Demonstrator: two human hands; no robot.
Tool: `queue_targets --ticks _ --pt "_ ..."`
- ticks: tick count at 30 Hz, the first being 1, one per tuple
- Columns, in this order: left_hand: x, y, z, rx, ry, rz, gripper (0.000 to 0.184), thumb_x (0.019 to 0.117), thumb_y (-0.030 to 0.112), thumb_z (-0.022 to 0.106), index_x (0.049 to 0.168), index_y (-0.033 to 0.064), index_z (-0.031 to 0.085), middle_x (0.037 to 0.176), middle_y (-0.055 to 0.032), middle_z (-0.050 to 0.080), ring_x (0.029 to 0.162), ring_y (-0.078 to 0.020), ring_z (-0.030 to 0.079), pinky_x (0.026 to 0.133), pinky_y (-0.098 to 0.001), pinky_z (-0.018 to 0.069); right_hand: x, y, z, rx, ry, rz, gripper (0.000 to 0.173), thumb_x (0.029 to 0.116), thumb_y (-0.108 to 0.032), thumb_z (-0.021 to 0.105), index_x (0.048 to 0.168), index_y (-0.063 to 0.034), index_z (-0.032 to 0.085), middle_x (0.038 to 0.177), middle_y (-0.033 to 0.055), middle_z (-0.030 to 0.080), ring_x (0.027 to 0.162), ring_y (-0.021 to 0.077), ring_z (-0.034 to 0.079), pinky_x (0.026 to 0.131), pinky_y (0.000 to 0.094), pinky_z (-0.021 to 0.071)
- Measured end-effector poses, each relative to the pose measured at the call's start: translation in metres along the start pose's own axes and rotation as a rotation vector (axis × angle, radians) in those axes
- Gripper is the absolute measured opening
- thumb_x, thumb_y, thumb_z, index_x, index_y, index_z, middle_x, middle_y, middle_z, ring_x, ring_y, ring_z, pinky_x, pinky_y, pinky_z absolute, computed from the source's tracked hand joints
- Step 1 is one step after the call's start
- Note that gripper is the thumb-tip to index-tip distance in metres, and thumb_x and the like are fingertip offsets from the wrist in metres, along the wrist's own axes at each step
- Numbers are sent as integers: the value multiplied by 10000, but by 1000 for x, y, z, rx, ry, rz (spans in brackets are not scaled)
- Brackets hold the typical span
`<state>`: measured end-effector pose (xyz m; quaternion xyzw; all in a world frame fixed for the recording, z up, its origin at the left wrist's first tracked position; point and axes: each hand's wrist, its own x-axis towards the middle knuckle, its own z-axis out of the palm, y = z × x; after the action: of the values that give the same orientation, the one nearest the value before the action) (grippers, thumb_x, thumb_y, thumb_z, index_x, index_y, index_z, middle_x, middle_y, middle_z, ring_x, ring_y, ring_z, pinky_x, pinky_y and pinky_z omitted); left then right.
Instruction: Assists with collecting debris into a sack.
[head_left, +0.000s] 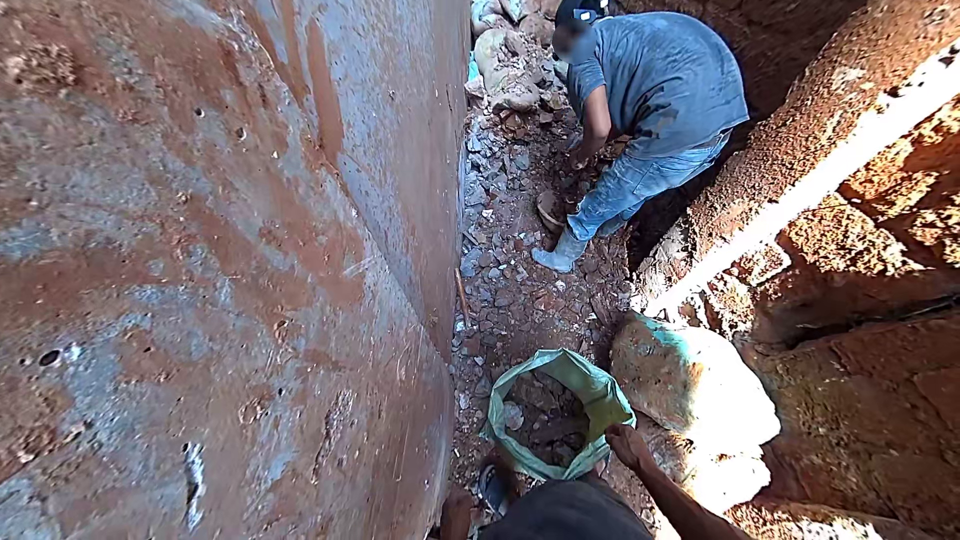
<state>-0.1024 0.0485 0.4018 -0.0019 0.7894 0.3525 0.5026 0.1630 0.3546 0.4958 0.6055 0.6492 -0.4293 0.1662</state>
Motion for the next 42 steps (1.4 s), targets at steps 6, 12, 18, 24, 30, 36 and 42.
queue_targets --ticks 6,12,18,24,30,36,42 --pt "5 3 -4 22 -13 26 279 1021 92 563 1219 -93 630 1123 -285 692 989 -381 704 903 -523 562 1 2 2 -1 17 -2 321 1054 -226 532 1260 -32 683 1227 210 698 1179 355 655 1043 551 477" --pt "3 8 -7 38 3 11 293 1033 118 551 1231 -83 632 1125 -274 694 1001 -369 695 913 -523 550 6 3 5 18 8 3 314 1045 -221 542 1252 -35 687 1219 207 701 1164 354 662 1035 546 484" --pt "3 2 -3 2 5 4 286 1036 104 545 1226 -93 626 1140 -280 687 1009 -373 694 921 -517 550 8 3 9 30 12 4 310 1041 -223 553 1244 -34 692 1214 206 703 1153 345 668 1030 542 489" --pt "-6 -2 4 -54 15 -2 310 1042 124 553 1245 -102 612 1135 -293 689 995 -385 702 894 -525 562 3 -3 4 15 -3 7 313 1045 -215 549 1254 -25 684 1229 220 695 1170 365 660 1045 560 483" --pt "-15 6 4 -38 -11 -39 316 1056 117 509 1257 -106 607 1152 -288 683 988 -356 704 899 -493 560 12 -1 8 28 -7 10 310 1046 -211 547 1255 -29 685 1227 212 698 1153 343 670 1028 538 494" --pt "-13 7 1 -35 -8 -3 287 1033 95 547 1222 -108 618 1114 -289 691 972 -372 700 888 -511 559 6 -4 10 54 -28 14 316 1055 -208 532 1271 -27 676 1244 215 690 1178 346 659 1044 537 483" --pt "-6 16 -4 15 -21 -22 290 1029 97 534 1226 -96 624 1121 -279 694 996 -365 696 904 -520 550 17 9 20 50 1 1 303 1037 -214 555 1235 -33 697 1195 207 711 1134 348 679 1017 547 501"
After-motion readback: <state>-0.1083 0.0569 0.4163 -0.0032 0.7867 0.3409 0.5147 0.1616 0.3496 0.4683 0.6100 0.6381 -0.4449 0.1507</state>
